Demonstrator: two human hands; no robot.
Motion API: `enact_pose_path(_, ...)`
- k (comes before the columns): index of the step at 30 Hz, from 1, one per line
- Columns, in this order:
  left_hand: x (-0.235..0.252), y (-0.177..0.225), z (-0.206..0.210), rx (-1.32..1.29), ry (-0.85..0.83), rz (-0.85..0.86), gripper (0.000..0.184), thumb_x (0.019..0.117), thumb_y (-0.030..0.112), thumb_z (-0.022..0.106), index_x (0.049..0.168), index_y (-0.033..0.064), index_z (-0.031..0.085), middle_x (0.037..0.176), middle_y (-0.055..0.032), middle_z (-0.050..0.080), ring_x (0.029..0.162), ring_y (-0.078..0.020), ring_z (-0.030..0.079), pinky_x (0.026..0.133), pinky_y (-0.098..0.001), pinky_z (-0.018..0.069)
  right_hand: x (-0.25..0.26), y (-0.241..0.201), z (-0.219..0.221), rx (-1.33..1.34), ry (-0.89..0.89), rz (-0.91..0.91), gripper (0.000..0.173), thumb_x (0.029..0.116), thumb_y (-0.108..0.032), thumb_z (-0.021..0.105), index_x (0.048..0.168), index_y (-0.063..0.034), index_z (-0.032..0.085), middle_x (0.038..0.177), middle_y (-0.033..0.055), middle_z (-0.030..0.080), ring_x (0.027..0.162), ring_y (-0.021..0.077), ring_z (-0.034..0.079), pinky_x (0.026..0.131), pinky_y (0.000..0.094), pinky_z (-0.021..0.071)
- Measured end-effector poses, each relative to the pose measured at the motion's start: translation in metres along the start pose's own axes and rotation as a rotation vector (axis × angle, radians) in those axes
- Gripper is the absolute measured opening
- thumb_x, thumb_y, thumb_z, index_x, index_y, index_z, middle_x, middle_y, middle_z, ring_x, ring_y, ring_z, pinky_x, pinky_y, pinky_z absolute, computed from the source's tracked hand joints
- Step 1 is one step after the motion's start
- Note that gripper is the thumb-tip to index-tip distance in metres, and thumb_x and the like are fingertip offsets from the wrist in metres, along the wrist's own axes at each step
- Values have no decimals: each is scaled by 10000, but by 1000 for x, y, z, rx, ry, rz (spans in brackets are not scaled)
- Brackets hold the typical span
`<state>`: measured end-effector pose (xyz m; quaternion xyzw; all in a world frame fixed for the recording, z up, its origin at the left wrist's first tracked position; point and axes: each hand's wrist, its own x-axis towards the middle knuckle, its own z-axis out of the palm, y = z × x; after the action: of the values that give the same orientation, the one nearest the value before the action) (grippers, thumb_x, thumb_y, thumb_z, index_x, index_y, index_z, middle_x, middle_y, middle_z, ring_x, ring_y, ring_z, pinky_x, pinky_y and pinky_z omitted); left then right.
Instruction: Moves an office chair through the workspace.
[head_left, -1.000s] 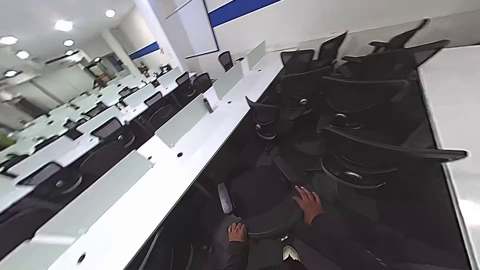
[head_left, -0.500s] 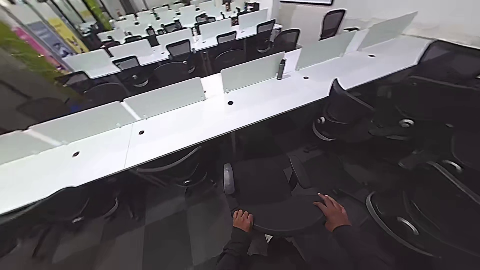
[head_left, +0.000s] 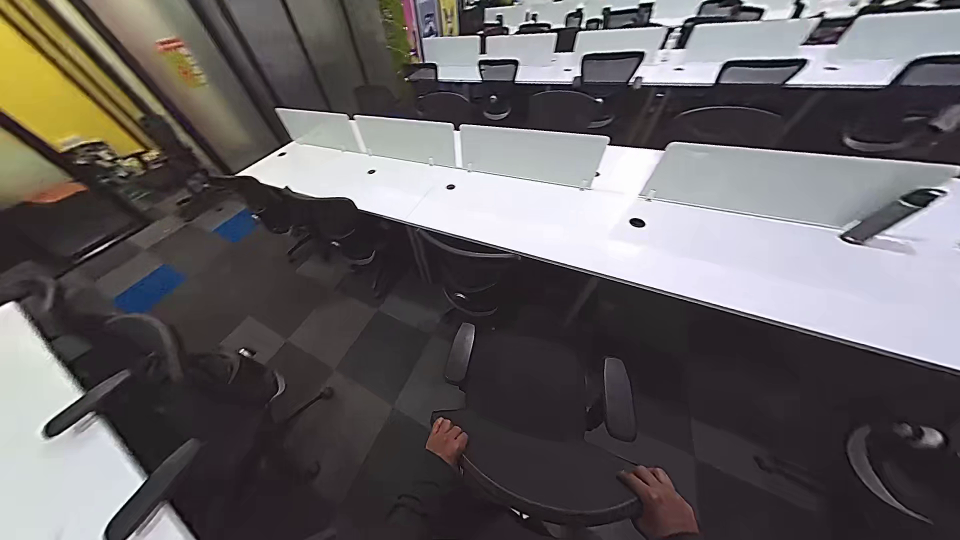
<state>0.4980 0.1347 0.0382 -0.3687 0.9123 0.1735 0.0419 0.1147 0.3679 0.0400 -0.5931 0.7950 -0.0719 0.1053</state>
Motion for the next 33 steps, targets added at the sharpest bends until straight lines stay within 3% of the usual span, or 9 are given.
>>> enact_pose_path(5, -23, 14, 0, -14, -76, -217, 342, 871, 28, 686, 1203, 91, 740, 1248, -86, 729, 1317, -303, 583, 1243, -502, 292, 45, 4, -3, -42, -48, -114, 463, 609, -111, 911, 1057, -177, 817, 1100, 105, 761, 1165, 416, 652, 772, 579, 594)
enact_pose_path(10, -63, 31, 21, -3, 57, -354, 346, 783, 61, 758, 1123, 119, 770, 1133, -59, 758, 1191, -280, 651, 1180, -494, 382, 86, 2, -10, -90, -176, -252, 501, 614, -133, 903, 1102, -194, 808, 1143, 112, 747, 1196, 415, 631, 797, 582, 586)
enact_pose_path(17, -107, 17, 17, -41, -19, -597, 433, 779, 82, 771, 1207, 143, 746, 1233, -61, 729, 1257, -295, 612, 1203, -503, 348, 130, -56, -5, -172, -294, -373, 531, 610, -127, 890, 1129, -190, 795, 1216, 103, 724, 1250, 396, 604, 837, 576, 585)
enact_pose_path(20, -118, -5, 8, -40, -63, -667, 459, 782, 141, 781, 1238, 158, 734, 1264, -55, 714, 1277, -292, 596, 1211, -500, 334, 148, -89, -4, -189, -337, -410, 479, 669, -151, 873, 1139, -177, 787, 1244, 108, 711, 1272, 399, 590, 843, 573, 587)
enact_pose_path(24, -118, -47, -9, -46, -91, -729, 416, 849, 101, 720, 1260, 168, 729, 1293, -74, 695, 1291, -308, 583, 1215, -517, 323, 179, -131, 4, -170, -350, -443, 444, 702, -138, 852, 1140, -157, 780, 1256, 127, 697, 1282, 398, 579, 843, 575, 585)
enact_pose_path(27, -112, -91, -25, -23, -83, -755, 397, 884, 79, 690, 1267, 175, 730, 1299, -80, 695, 1297, -310, 581, 1224, -511, 319, 207, -168, 6, -193, -382, -467, 411, 755, -144, 823, 1162, -136, 763, 1305, 132, 670, 1316, 396, 552, 856, 579, 582)
enact_pose_path(30, -100, -140, -49, -30, -156, -797, 427, 923, 69, 652, 1334, 176, 689, 1368, -91, 656, 1363, -318, 528, 1262, -511, 244, 236, -206, 17, -165, -333, -469, 387, 759, -106, 804, 1144, -134, 766, 1288, 134, 676, 1285, 406, 573, 822, 580, 591)
enact_pose_path(33, -85, -192, -69, -39, -170, -826, 437, 960, 16, 587, 1358, 173, 676, 1405, -101, 637, 1399, -318, 503, 1275, -520, 211, 272, -252, 21, -159, -362, -416, 443, 772, -100, 804, 1210, -131, 746, 1340, 151, 643, 1333, 425, 531, 842, 598, 584)
